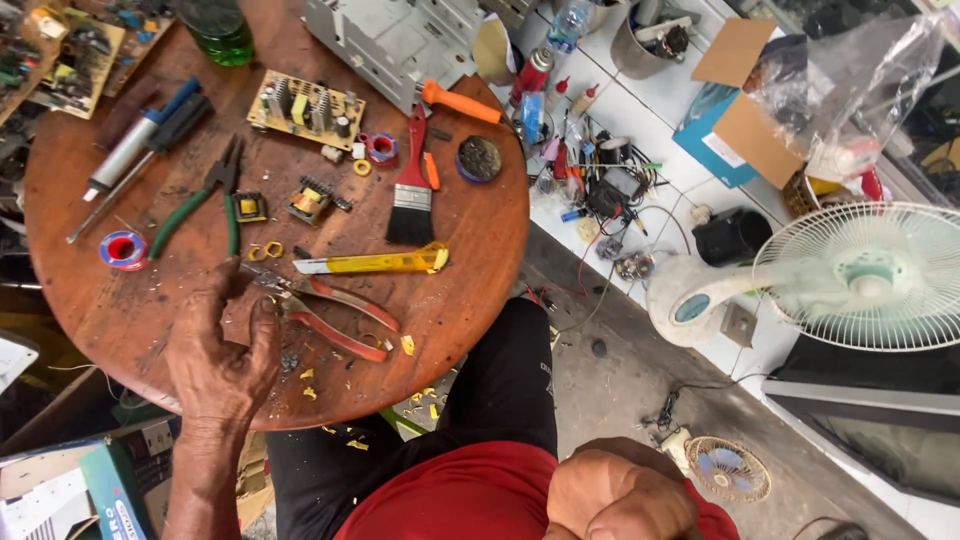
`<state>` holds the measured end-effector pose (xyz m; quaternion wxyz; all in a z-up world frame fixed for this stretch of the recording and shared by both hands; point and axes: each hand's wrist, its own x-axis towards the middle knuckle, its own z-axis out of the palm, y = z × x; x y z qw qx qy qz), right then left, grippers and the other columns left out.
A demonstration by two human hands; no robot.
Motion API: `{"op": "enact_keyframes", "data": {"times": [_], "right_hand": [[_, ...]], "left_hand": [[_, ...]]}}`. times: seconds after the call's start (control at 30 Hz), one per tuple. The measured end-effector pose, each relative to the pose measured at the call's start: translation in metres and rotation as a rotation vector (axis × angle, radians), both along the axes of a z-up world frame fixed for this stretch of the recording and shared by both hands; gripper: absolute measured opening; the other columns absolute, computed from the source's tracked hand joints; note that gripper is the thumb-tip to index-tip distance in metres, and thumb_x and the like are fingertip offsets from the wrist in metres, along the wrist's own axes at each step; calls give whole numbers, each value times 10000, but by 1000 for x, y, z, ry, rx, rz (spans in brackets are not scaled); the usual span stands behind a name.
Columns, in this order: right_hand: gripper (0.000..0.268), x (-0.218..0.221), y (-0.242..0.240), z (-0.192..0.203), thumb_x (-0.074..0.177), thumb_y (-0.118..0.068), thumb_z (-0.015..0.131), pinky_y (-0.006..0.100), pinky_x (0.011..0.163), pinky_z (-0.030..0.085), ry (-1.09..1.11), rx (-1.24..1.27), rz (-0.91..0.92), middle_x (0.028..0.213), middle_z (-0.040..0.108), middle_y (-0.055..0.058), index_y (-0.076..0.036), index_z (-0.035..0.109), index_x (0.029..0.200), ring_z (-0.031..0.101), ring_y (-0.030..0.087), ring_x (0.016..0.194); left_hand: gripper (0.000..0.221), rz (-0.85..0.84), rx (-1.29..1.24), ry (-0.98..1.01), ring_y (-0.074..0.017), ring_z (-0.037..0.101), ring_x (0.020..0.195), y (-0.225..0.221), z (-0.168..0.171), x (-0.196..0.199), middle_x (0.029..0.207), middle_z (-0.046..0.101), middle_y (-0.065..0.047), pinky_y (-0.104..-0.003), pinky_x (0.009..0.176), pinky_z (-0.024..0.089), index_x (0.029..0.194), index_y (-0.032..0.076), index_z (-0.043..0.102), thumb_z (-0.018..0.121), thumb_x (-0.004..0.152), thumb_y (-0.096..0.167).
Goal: Winding thin copper wire onto a small electronic core and stripping the wire ends using pliers.
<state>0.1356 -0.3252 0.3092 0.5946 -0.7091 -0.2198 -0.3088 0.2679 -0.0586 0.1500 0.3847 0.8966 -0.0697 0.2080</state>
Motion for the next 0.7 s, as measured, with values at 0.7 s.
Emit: {"op": "enact_keyframes", "data": {"times": [0.7], "right_hand": [[76,255,-155,-202,1009,-195,659,455,903,426,38,-1429,-262,944,622,67,-128,628,991,604,317,908]], "left_hand": [[427,189,115,92,-396,664,927,54,-40,-99,1116,741,-191,-497,888,498,1361,-1,681,688,974,180]]}}
